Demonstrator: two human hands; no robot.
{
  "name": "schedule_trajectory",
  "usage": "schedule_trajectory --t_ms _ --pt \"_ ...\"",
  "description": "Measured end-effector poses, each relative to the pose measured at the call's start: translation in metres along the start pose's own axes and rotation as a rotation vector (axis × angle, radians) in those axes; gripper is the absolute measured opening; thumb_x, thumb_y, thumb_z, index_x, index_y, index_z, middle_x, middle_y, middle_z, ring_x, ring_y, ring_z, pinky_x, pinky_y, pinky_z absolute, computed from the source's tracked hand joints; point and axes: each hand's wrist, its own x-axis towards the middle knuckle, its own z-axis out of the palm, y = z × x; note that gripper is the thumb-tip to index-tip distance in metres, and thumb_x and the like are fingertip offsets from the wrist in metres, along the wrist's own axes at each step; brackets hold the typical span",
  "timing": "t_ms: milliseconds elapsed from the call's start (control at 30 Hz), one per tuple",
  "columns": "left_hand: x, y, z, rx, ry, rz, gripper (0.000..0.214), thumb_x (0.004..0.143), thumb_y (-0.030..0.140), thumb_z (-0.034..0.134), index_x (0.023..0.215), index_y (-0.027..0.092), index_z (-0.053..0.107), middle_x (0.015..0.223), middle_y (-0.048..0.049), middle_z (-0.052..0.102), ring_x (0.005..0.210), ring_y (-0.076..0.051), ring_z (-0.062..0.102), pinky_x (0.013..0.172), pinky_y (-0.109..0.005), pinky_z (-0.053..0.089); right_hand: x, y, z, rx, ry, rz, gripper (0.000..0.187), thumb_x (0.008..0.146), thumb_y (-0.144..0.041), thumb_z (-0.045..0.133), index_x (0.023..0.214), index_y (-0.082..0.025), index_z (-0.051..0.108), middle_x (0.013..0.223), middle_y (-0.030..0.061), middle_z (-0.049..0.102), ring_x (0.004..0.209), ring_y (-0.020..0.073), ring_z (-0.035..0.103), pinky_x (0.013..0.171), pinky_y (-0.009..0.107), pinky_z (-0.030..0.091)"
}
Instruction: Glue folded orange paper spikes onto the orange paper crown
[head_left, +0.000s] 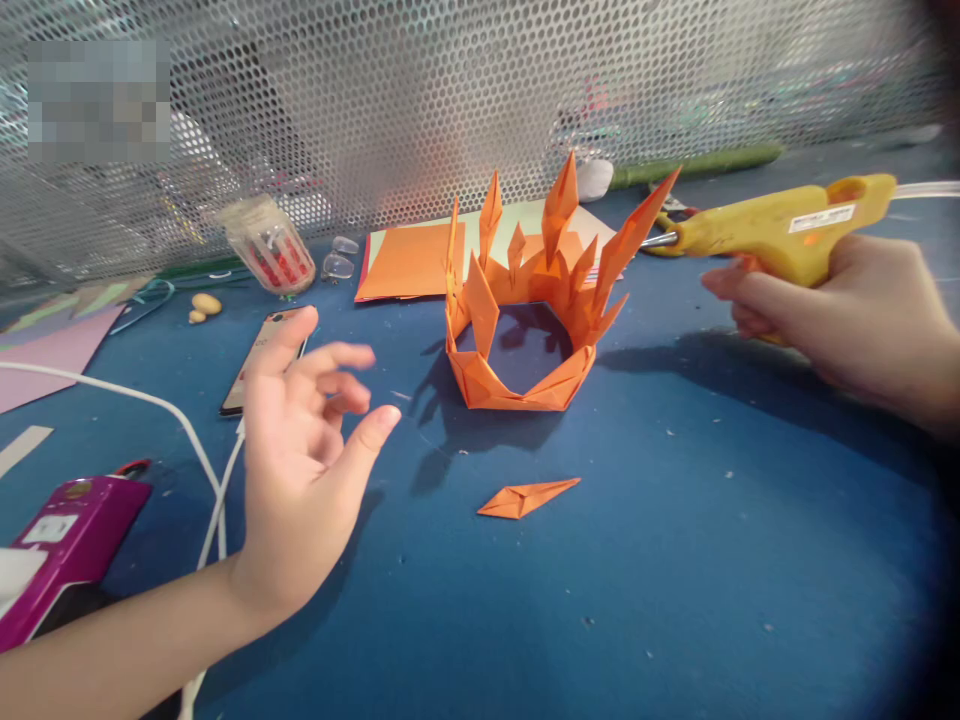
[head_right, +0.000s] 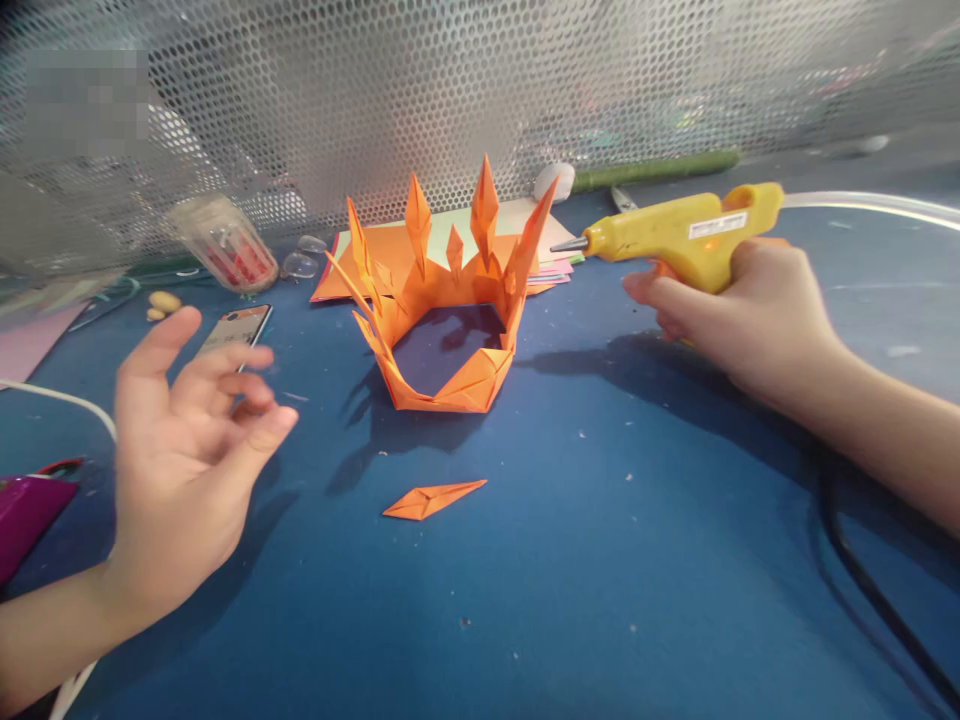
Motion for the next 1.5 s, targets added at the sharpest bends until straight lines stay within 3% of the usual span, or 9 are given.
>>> schedule_trajectory --t_ms 100,200,333,433,600,733,967,1067,1500 --pt "-0.002 -0.009 0.002 0.058 -0.133 -0.101 0.091 0.081 0.014 0.07 0.155 0.043 0.025 0.163 -0.0016 0.034 0.143 -0.024 0.045 0.113 -0.043 0.045 0.0 -0.002 0.0 0.007 0.007 -0.01 0.033 0.076 -0.035 0.072 0.052 -0.022 0.052 0.042 -0.0033 0.045 0.036 0.0077 0.032 0.042 0.031 0.024" --pt "-0.006 -0.009 0.001 0.158 -0.215 -0.158 0.1 0.081 0.022 0.075 0.158 0.045 0.016 0.171 0.0004 0.016 0.153 -0.028 0.027 0.12 -0.051 0.033 0.001 -0.002 -0.001 0.012 0.006 -0.038 0.034 0.076 -0.036 0.072 0.052 -0.022 0.053 0.041 -0.0028 0.045 0.035 0.008 0.034 0.041 0.03 0.025" --pt "-0.005 0.004 -0.001 0.203 -0.237 -0.024 0.012 0.097 0.031 0.059 0.102 0.029 0.07 0.133 -0.0015 0.063 0.126 -0.023 0.056 0.106 -0.04 0.044 0.0 -0.002 -0.001 0.009 0.006 -0.039 0.037 0.078 -0.036 0.072 0.051 -0.021 0.052 0.042 -0.0017 0.047 0.036 0.0075 0.035 0.041 0.03 0.026" --pt "-0.001 0.013 -0.001 0.118 -0.301 0.012 0.048 0.104 0.023 0.042 0.056 0.021 0.048 0.071 0.0012 0.06 0.076 -0.013 0.06 0.077 -0.027 0.049 -0.002 -0.004 -0.001 0.012 0.005 -0.027 0.039 0.079 -0.035 0.072 0.05 -0.021 0.051 0.042 -0.0015 0.046 0.036 0.0073 0.036 0.042 0.03 0.028" --pt "-0.001 0.01 0.005 -0.044 -0.283 -0.095 0.02 0.1 0.014 0.05 0.088 0.024 0.063 0.093 0.0044 0.064 0.062 -0.006 0.059 0.063 -0.02 0.051 -0.004 -0.005 -0.001 0.031 0.003 -0.034 0.036 0.079 -0.035 0.071 0.052 -0.021 0.052 0.043 -0.0016 0.045 0.039 0.0082 0.038 0.044 0.031 0.031" --pt "-0.005 0.006 0.007 -0.11 -0.279 -0.042 0.05 0.092 0.004 0.059 0.132 0.032 0.048 0.142 0.0005 0.054 0.116 -0.011 0.066 0.102 -0.026 0.051 -0.002 -0.003 0.001 0.03 0.009 -0.039 0.038 0.077 -0.036 0.071 0.05 -0.02 0.05 0.045 -0.0002 0.047 0.04 0.0082 0.038 0.045 0.032 0.03" --pt "-0.011 0.006 0.0 0.267 -0.595 0.183 0.039 0.076 0.033 0.088 0.11 0.028 0.068 0.112 0.0007 0.065 0.109 -0.018 0.059 0.1 -0.029 0.047 -0.002 -0.002 0.001 0.023 0.006 -0.037 0.039 0.077 -0.038 0.071 0.05 -0.02 0.051 0.047 0.0001 0.048 0.043 0.0095 0.041 0.048 0.033 0.032" --pt "-0.012 0.007 0.002 0.292 -0.614 0.182 0.011 0.085 0.023 0.08 0.086 0.025 0.069 0.109 0.0015 0.063 0.107 -0.017 0.059 0.098 -0.03 0.045 -0.001 -0.002 -0.001 0.024 -0.001 -0.047 0.037 0.076 -0.038 0.071 0.051 -0.02 0.051 0.047 -0.0004 0.047 0.042 0.009 0.039 0.048 0.033 0.031" --pt "-0.006 0.016 0.005 0.252 -0.49 0.038 0.023 0.078 0.001 0.075 0.081 0.022 0.067 0.078 0.0074 0.071 0.072 -0.01 0.069 0.074 -0.02 0.053 -0.003 -0.002 0.0 0.023 0.001 -0.067 0.036 0.079 -0.037 0.07 0.053 -0.021 0.051 0.047 -0.0014 0.047 0.042 0.008 0.036 0.047 0.033 0.029"
